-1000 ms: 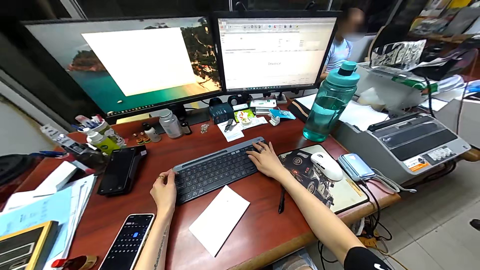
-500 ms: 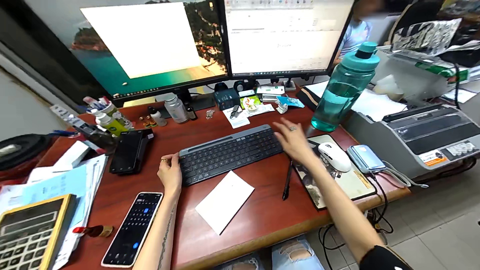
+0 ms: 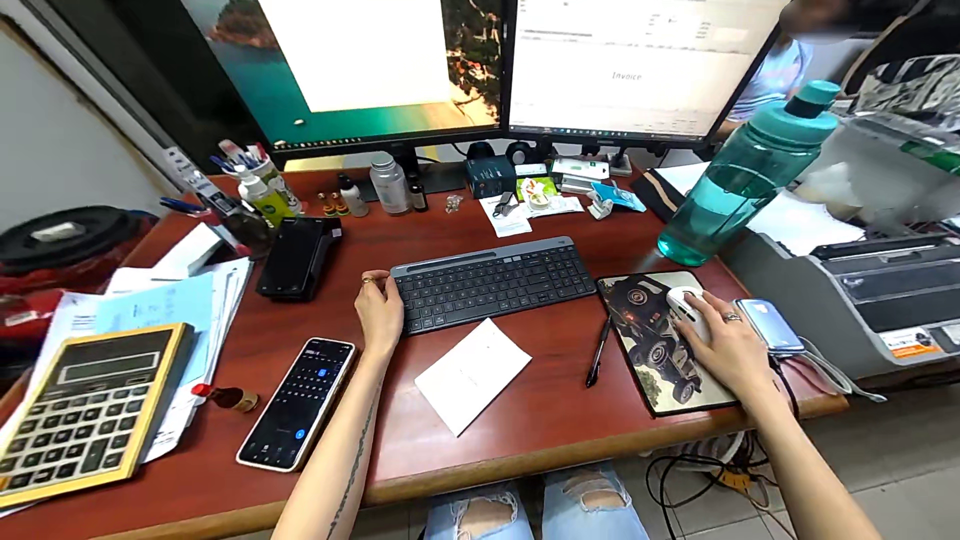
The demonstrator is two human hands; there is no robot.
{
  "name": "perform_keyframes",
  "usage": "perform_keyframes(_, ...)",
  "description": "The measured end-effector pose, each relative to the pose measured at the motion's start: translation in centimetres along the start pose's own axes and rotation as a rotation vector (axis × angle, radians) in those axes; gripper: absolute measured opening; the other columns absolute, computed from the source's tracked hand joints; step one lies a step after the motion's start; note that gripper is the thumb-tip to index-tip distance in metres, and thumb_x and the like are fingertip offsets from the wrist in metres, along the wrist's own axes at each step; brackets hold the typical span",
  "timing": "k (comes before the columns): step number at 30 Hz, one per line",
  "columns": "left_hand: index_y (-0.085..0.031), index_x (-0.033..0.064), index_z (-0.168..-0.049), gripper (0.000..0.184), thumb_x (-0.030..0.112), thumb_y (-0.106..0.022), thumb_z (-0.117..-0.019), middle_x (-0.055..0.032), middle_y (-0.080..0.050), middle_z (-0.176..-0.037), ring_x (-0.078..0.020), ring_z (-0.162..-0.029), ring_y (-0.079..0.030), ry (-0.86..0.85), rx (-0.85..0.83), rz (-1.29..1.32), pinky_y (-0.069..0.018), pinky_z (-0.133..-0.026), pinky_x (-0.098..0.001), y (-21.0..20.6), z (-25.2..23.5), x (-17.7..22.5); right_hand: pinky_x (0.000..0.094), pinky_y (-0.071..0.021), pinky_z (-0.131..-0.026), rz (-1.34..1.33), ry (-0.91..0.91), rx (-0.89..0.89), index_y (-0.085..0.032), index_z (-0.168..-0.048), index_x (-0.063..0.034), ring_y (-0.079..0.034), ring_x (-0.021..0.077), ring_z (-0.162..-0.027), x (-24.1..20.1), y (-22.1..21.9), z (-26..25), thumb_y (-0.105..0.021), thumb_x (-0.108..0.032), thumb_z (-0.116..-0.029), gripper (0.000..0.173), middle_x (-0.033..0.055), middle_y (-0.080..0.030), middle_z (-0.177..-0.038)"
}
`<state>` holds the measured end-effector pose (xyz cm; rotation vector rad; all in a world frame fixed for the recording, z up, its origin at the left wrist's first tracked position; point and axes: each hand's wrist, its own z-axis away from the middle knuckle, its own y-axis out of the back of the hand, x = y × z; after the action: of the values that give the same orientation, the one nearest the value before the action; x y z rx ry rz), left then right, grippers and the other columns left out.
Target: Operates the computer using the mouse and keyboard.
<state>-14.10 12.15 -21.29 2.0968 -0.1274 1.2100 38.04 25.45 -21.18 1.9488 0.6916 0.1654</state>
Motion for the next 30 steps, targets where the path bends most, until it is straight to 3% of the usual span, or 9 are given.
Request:
perform_keyframes(2,-0.06,-0.0057,-0.127,0.033,0.017,-0.045,-0.1084,-0.0274,-0.065,-0.121,-0.0395,-0.113,-0.064,-0.073,0.005,-0.038,-0.0465,-0.1,-0.0561,-0.3,-0.1,-0.5,0.0713,-0.0487,-0.088,-0.01,-0.013,0.029,-0.062,-0.139,-0.0072,-0.055,0.0537,-0.126,0.1,-0.5,0.2,-0.057,-0.043,-0.1009,0.053,0.025,-0.056,-0.144)
perform_keyframes(4,-0.063,-0.0064,-0.125,0.035,0.018,-0.044,-0.1085,-0.0266,-0.058,-0.139,-0.0403,-0.129,-0.056,-0.158,0.003,-0.081,-0.0411,-0.11,-0.0555,-0.5,-0.1,-1.0,0.0713,-0.0489,-0.087,-0.03,-0.032,0.043,-0.061,-0.141,-0.0094,-0.054,0.0536,-0.128,0.2,-0.8,0.4,-0.057,-0.042,-0.1015,0.051,0.0241,-0.055,-0.146)
perform_keyframes(6,-0.066,-0.0064,-0.119,0.035,0.019,-0.045,-0.1079,-0.0259,-0.054,-0.144,-0.0419,-0.133,-0.052,-0.259,0.02,-0.11,-0.0396,-0.112,-0.0556,-0.6,-0.1,-0.9,0.0704,-0.0495,-0.088,-0.039,-0.039,0.054,-0.061,-0.141,-0.0103,-0.054,0.0528,-0.128,0.3,-1.0,0.3,-0.057,-0.04,-0.1019,0.049,0.0241,-0.054,-0.147)
perform_keyframes(13,-0.071,-0.0033,-0.105,0.032,0.021,-0.051,-0.1065,-0.0231,-0.056,-0.143,-0.0412,-0.127,-0.057,-0.586,0.001,-0.16,-0.0427,-0.107,-0.0566,-2.9,0.4,2.5,0.0702,-0.0471,-0.093,-0.058,-0.021,0.053,-0.063,-0.136,-0.006,-0.055,0.0539,-0.126,0.9,-1.4,-0.4,-0.057,-0.038,-0.1008,0.048,0.0278,-0.055,-0.143)
perform_keyframes(16,-0.07,-0.0009,-0.106,0.029,0.022,-0.053,-0.1063,-0.0209,-0.053,-0.147,-0.0403,-0.129,-0.056,-0.667,-0.072,-0.194,-0.0391,-0.11,-0.059,-4.6,0.4,5.1,0.0698,-0.0475,-0.092,-0.054,-0.026,0.046,-0.064,-0.135,-0.0055,-0.055,0.0537,-0.125,1.1,-1.6,-0.5,-0.056,-0.04,-0.1008,0.049,0.0274,-0.055,-0.143)
perform_keyframes(18,-0.069,-0.001,-0.109,0.025,0.019,-0.054,-0.1061,-0.0208,-0.051,-0.149,-0.0405,-0.133,-0.053,-0.679,-0.124,-0.182,-0.0343,-0.114,-0.0619,-5.8,0.4,6.4,0.0702,-0.0477,-0.093,-0.059,-0.025,0.042,-0.063,-0.135,-0.0052,-0.056,0.0535,-0.125,0.9,-1.6,-0.5,-0.055,-0.04,-0.1012,0.049,0.0277,-0.056,-0.142)
perform_keyframes(22,-0.07,0.0008,-0.11,0.022,0.015,-0.055,-0.1052,-0.0196,-0.059,-0.141,-0.0403,-0.129,-0.057,-0.682,-0.121,-0.147,-0.0325,-0.113,-0.0644,-8.4,0.1,6.4,0.0702,-0.0485,-0.088,-0.044,-0.013,0.058,-0.064,-0.134,-0.0047,-0.058,0.0548,-0.12,0.8,-1.7,-0.6,-0.054,-0.038,-0.1006,0.048,0.0297,-0.058,-0.137)
perform_keyframes(27,-0.07,0.002,-0.111,0.023,0.017,-0.054,-0.1058,-0.0188,-0.055,-0.146,-0.0396,-0.134,-0.053,-0.694,-0.137,-0.202,-0.0274,-0.116,-0.0667,-7.1,0.4,5.9,0.0704,-0.0469,-0.091,-0.051,-0.031,0.047,-0.06,-0.139,-0.005,-0.056,0.0543,-0.122,0.7,-1.7,-0.6,-0.053,-0.037,-0.0996,0.052,0.0293,-0.057,-0.139)
perform_keyframes(30,-0.071,0.0035,-0.112,0.025,0.019,-0.053,-0.1059,-0.0176,-0.059,-0.141,-0.0377,-0.134,-0.055,-0.665,-0.127,-0.218,-0.0255,-0.116,-0.0679,-7.4,-0.7,4.9,0.0691,-0.0462,-0.095,-0.061,-0.055,0.052,-0.057,-0.143,-0.0054,-0.055,0.0528,-0.125,0.6,-1.7,-0.6,-0.054,-0.038,-0.0999,0.054,0.0284,-0.056,-0.139)
